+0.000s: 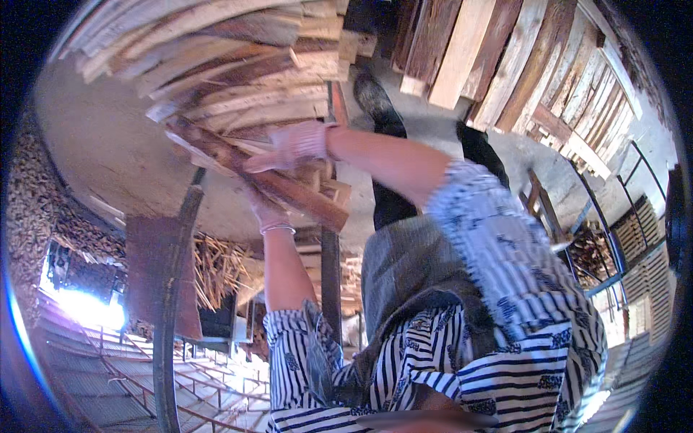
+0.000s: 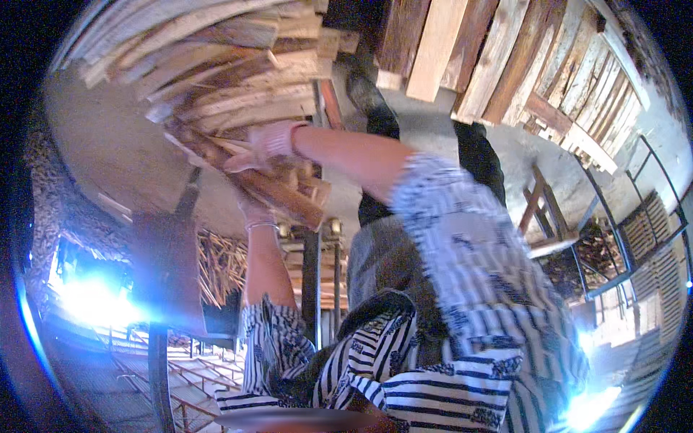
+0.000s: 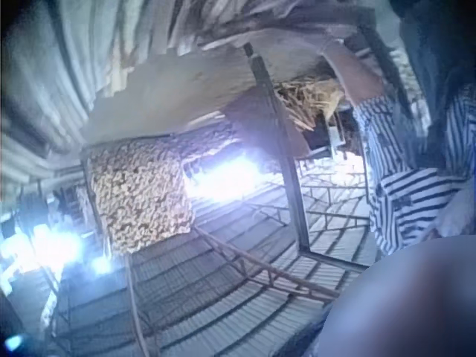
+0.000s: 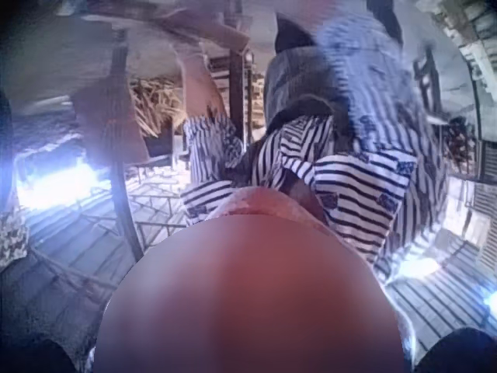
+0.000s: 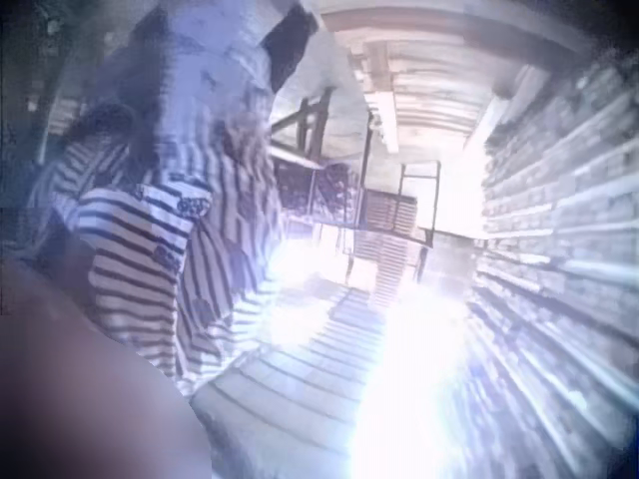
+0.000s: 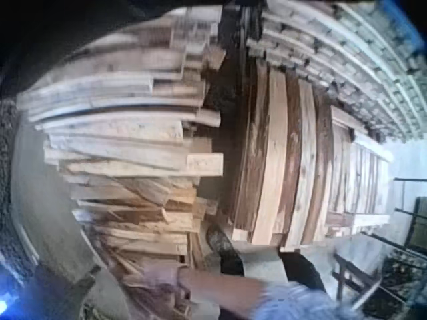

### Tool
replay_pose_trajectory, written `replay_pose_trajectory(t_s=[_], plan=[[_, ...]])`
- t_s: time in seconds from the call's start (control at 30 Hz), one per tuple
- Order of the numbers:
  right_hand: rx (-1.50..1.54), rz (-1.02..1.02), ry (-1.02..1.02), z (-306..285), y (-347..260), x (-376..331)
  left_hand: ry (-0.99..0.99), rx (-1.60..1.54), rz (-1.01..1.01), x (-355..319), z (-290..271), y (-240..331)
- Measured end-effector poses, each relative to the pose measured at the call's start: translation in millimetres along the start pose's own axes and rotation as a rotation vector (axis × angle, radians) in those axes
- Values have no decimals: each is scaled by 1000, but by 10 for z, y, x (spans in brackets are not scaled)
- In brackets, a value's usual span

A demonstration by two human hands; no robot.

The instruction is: The person stacks wood planks onto a wooden structure in a warehouse. The person takes small bundles of wood from a large pile and places them onto a palette.

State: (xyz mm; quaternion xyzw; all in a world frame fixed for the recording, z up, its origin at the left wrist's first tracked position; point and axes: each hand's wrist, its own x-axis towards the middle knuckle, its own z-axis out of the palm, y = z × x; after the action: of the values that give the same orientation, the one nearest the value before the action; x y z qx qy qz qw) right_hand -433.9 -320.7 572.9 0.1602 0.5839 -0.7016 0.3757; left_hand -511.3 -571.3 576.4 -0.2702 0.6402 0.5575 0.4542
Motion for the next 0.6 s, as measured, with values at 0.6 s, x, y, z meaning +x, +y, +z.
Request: replay_pose_trajectory(t_s=[0.6], plan=[[95,114,200,211,896,-2546,-224,-458,-366,-1792,2066,-1191]])
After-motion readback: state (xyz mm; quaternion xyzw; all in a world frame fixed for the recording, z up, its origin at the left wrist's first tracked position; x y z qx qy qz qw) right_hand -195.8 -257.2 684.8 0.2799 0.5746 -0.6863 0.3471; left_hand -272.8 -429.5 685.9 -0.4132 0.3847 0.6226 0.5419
